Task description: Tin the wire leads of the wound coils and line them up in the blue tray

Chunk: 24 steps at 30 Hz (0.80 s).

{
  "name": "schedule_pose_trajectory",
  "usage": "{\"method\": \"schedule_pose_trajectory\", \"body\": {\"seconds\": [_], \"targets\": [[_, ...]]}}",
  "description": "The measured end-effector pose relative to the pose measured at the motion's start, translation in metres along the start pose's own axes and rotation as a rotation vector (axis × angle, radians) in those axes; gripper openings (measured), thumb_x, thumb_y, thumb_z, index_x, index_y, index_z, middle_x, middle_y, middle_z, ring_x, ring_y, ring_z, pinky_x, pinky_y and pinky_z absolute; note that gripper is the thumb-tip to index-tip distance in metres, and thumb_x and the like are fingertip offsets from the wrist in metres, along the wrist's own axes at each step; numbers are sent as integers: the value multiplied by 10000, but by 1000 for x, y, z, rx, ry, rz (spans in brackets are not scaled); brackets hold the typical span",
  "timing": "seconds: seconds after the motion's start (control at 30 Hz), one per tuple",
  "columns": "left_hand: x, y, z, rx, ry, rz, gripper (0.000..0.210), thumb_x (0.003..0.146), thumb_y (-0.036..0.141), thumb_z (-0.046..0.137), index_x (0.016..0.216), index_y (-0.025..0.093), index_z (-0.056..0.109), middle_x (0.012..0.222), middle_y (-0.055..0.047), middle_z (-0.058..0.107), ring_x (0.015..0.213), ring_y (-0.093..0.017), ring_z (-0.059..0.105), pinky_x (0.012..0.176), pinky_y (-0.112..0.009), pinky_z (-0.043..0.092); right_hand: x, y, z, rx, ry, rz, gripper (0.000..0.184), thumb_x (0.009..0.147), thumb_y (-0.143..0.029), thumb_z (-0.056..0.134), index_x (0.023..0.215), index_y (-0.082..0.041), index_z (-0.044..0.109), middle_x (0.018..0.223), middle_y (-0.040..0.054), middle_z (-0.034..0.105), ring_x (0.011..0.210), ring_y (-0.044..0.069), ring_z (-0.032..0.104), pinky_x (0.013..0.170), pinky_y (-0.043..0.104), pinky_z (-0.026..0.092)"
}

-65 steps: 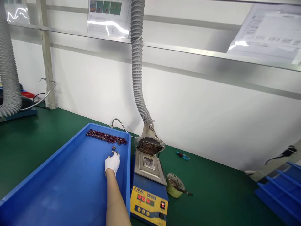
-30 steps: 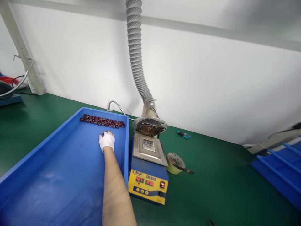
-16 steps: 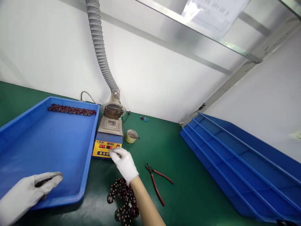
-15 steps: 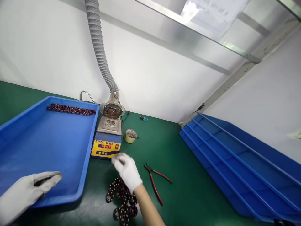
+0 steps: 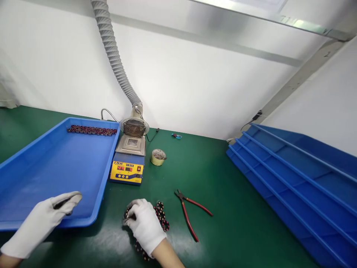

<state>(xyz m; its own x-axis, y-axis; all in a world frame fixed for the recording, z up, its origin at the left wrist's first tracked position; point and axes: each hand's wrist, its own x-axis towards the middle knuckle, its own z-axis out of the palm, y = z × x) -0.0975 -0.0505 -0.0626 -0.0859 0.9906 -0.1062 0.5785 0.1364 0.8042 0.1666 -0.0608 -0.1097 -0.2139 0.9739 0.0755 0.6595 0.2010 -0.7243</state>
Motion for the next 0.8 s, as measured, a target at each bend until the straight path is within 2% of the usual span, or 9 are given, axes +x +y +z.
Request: {"method": "schedule_pose_trajectory", "body": {"seconds": [0.1,0.17,0.2,0.3,0.4,0.47,0.53,0.7,0.8], "targets": [[-3,24,13,-53,-122,97,373,731,446,556,964,177,667,960,-74,721,890,-254,658,796,-313,511,19,-19,-23,611,169,88,146,567,-146,673,571,-178,531,730,37,661,691,166,616,661,303,483],[-3,49,24,-18,-80,250,368,746,432,550,995,177,644,917,-73,726,820,-245,672,754,-332,534,37,-41,-41,915,243,109,190,510,-146,684,595,-187,519,644,7,652,604,150,613,566,265,488],[-3,63,29,23,-15,397,363,760,418,549,1034,192,620,905,-67,722,783,-229,673,729,-335,544,45,-54,-50,1025,288,114,235,466,-119,688,617,-193,524,615,-9,648,572,146,608,524,249,483],[0,98,46,231,302,855,478,711,319,623,1167,236,507,1109,-84,641,953,-246,620,801,-392,527,64,-87,-66,1261,377,96,398,365,-12,637,699,-215,556,597,-38,655,511,143,601,436,221,467],[10,117,55,276,623,1069,435,683,178,588,1110,199,509,1039,-122,658,876,-249,645,713,-375,555,71,-101,-63,1255,464,-32,415,364,13,615,713,-212,612,659,-6,681,577,161,631,518,241,515],[18,120,58,221,691,1134,371,690,149,571,1055,203,530,957,-111,679,821,-234,658,687,-347,557,71,-100,-58,1163,542,-119,363,402,-6,642,709,-200,650,731,26,690,656,176,645,613,258,531],[26,118,59,67,617,1141,346,711,145,570,1045,228,538,936,-83,679,821,-220,661,701,-324,552,69,-94,-57,1111,534,-193,337,437,-33,652,732,-194,682,795,43,687,713,189,645,658,269,527],[32,113,63,-475,77,925,302,718,79,572,955,264,598,860,-18,657,715,-174,654,613,-250,546,66,-77,-81,944,264,-407,246,512,-72,668,701,-221,716,701,7,627,635,146,596,575,233,477],[31,118,63,-545,-7,923,311,704,38,547,924,250,607,833,-21,650,687,-164,639,579,-236,525,69,-71,-87,877,248,-426,118,564,-121,708,627,-221,707,622,2,598,562,129,555,539,240,447]]}}
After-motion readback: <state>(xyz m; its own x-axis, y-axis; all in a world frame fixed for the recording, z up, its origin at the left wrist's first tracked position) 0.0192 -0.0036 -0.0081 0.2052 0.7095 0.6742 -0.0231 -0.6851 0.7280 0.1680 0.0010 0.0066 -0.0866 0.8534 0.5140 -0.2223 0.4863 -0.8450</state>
